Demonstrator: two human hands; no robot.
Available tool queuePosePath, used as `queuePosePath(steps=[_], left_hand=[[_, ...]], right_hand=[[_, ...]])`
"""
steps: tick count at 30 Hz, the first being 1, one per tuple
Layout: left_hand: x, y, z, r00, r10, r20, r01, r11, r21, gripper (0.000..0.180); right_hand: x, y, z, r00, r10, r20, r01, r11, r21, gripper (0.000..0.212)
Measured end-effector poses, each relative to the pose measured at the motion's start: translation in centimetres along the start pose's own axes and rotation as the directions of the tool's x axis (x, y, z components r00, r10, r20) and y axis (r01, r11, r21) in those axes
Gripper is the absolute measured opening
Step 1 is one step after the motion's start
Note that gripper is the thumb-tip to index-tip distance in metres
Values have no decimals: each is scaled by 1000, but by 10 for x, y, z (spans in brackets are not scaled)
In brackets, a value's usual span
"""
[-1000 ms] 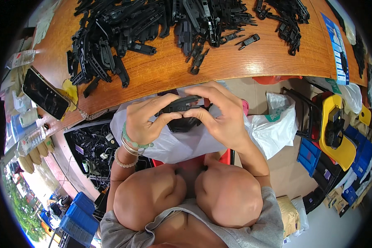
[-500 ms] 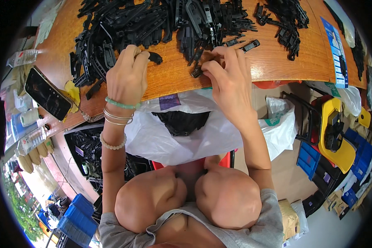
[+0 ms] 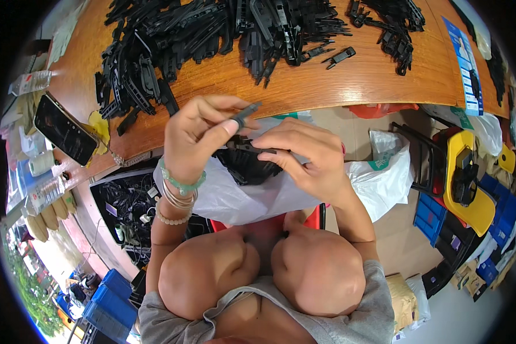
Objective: The person picks up small black plastic components from a large pile on a wooden table and snaps them together by hand. They repeatedly take one piece from the pile and attach it to another partially assembled unit before placing the assembly into a white plastic bag.
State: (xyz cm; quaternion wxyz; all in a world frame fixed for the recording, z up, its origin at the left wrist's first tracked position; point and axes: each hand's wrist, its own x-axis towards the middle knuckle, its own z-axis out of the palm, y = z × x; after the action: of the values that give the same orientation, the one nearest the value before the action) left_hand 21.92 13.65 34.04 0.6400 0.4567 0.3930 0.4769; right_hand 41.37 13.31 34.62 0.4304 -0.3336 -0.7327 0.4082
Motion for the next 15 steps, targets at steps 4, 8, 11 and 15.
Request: queuePosePath(steps=[4,8,11,15], left_hand=[[-5,0,6,990,-142,-4,141,984,113,17],[-11,7,8,998,-36,41,15,901,434,24],[-17,3,9,996,37,87,-75,863,499,31],[-18,-2,2,962,226,155,-271,692,669,35]], right_hand=[[-4,3,3,997,41,-72,-44,998,-42,16],[-13,4,11,976,127,-176,-137,990,-44,15],[-19,10,16,964,156,-214,-159,987,2,18],[-22,8,17,956,203,-211,-212,977,-21,33]])
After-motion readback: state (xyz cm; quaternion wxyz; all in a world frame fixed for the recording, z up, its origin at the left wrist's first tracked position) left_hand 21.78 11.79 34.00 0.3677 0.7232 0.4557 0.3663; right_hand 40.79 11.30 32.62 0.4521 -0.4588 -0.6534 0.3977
